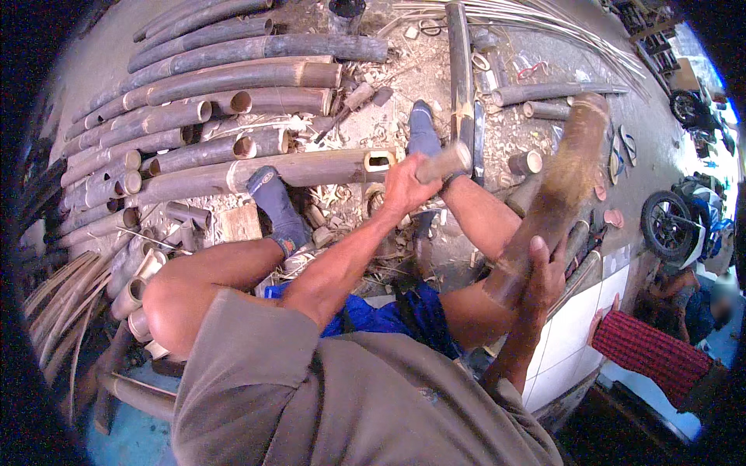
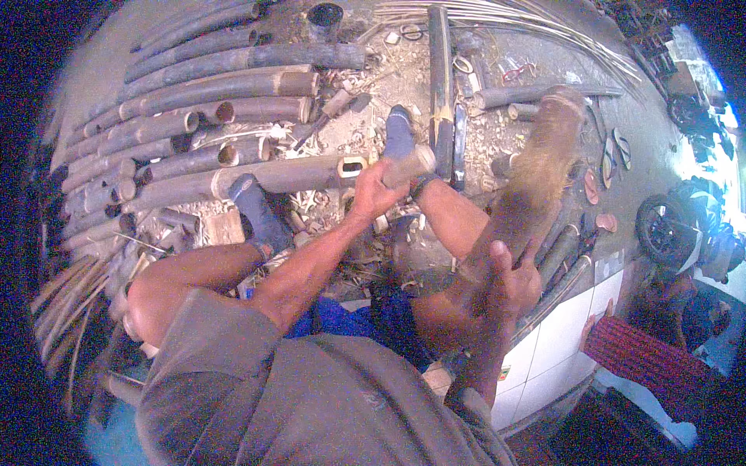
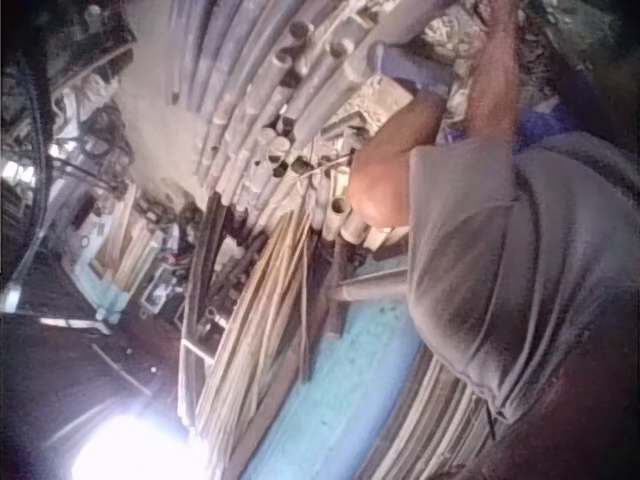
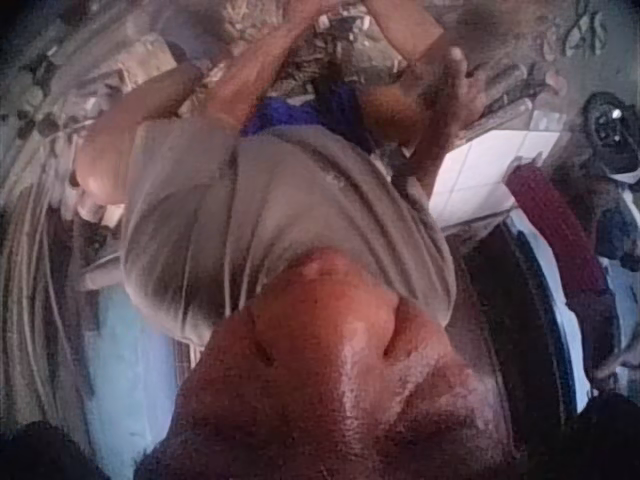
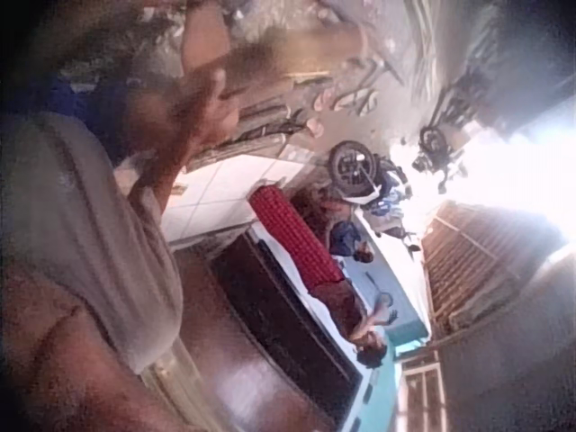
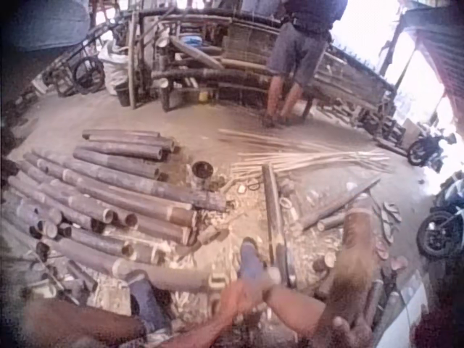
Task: The person sits on the floor and uses a wooden mallet to repeatedly strike the end of a bamboo segment held between their legs. They rotate the segment and continue striking to shape the end, then use a knife to scrape the interior surface.
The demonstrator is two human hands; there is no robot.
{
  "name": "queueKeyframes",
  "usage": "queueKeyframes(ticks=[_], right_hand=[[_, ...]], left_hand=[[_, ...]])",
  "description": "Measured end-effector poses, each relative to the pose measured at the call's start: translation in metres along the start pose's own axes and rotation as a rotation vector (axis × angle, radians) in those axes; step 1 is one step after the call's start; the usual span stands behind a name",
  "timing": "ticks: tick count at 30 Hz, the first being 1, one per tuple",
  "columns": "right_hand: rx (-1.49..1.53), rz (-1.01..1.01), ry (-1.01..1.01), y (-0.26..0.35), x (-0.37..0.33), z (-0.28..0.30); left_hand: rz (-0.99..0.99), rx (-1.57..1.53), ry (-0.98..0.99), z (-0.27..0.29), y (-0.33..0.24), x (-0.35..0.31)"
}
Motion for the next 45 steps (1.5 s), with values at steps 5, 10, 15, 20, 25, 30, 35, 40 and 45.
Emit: queueKeyframes(ticks=[5,10,15,20,25,30,35,40,45], right_hand=[[0.387,0.096,0.219,0.013,-0.021,-0.043],[0.346,0.109,0.281,0.055,-0.034,-0.058],[0.413,0.323,0.461,0.096,-0.036,-0.088],[0.078,0.583,0.537,0.149,-0.038,-0.106],[-0.015,0.885,0.472,0.217,-0.048,-0.094],[-0.226,1.184,0.375,0.263,-0.054,-0.107],[-0.885,1.263,0.386,0.282,-0.046,-0.138],[-0.415,1.521,0.225,0.33,-0.076,-0.132],[-0.941,1.488,0.334,0.296,-0.054,-0.161]], left_hand=[[-0.1,-0.117,0.148,0.005,-0.053,0.006],[0.243,-0.223,-0.216,0.058,-0.044,0.01],[0.238,-0.848,-0.549,0.127,0.021,0.009],[0.222,-0.941,-0.568,0.139,0.033,0.003],[0.202,-0.842,-0.566,0.132,0.028,-0.003],[0.09,-0.776,-0.648,0.127,0.033,-0.011],[0.121,-0.893,-0.595,0.119,0.04,-0.008],[-0.009,-0.625,-0.617,0.126,0.04,-0.013],[0.055,-0.774,-0.662,0.116,0.044,-0.019]])
Point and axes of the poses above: each hand's wrist, its own x-axis towards the middle knuckle, its own z-axis out of the back of the hand, y = z × x, the point moved 5 cm from there along x, towards the middle knuckle, and after that the axes turned 7 degrees about -x, right-handed, at the moved point
